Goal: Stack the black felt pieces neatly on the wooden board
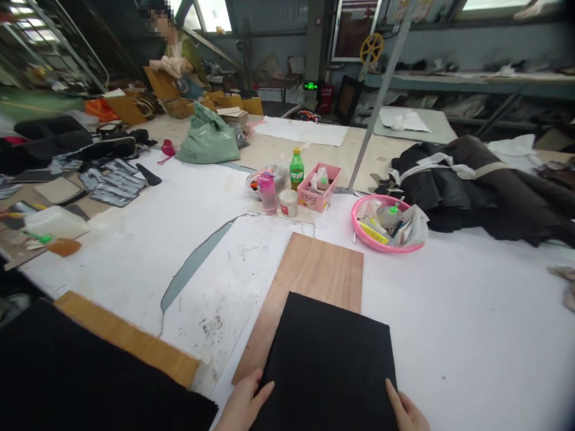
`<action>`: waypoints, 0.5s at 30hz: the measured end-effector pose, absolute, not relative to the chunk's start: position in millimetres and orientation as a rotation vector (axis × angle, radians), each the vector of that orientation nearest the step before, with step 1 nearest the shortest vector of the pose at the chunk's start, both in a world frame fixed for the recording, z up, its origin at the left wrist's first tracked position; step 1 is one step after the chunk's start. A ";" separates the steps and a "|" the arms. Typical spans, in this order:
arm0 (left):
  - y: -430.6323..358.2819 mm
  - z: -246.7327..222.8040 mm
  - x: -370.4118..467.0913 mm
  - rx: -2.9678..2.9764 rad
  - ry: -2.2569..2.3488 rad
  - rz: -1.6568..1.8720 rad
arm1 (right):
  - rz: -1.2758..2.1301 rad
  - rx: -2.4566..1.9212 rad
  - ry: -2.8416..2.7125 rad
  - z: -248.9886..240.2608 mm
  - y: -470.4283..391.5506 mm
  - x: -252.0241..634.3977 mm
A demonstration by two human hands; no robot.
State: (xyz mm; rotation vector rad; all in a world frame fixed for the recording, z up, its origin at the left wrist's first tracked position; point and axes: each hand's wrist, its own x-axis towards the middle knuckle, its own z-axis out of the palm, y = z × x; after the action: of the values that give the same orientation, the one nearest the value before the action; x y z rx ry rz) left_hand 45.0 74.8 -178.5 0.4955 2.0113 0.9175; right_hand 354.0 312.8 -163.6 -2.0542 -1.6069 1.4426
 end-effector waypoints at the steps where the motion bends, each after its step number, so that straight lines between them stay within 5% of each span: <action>1: 80.3 -176.7 42.1 0.506 2.016 0.904 | 1.430 -2.057 -1.579 -163.9 315.8 349.0; 8: 144.2 -170.8 14.4 0.557 2.036 0.906 | 1.329 -1.982 -1.411 -175.5 330.6 327.3; 15: 214.2 -170.2 -4.1 0.513 1.995 1.026 | 1.584 -1.701 -1.282 -175.9 330.2 326.5</action>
State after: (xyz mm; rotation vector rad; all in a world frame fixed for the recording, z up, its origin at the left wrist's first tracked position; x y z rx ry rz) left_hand -4.1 214.2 -170.2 0.5135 1.9948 1.0258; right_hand 326.5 330.2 -175.9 -1.7012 -1.2822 1.5840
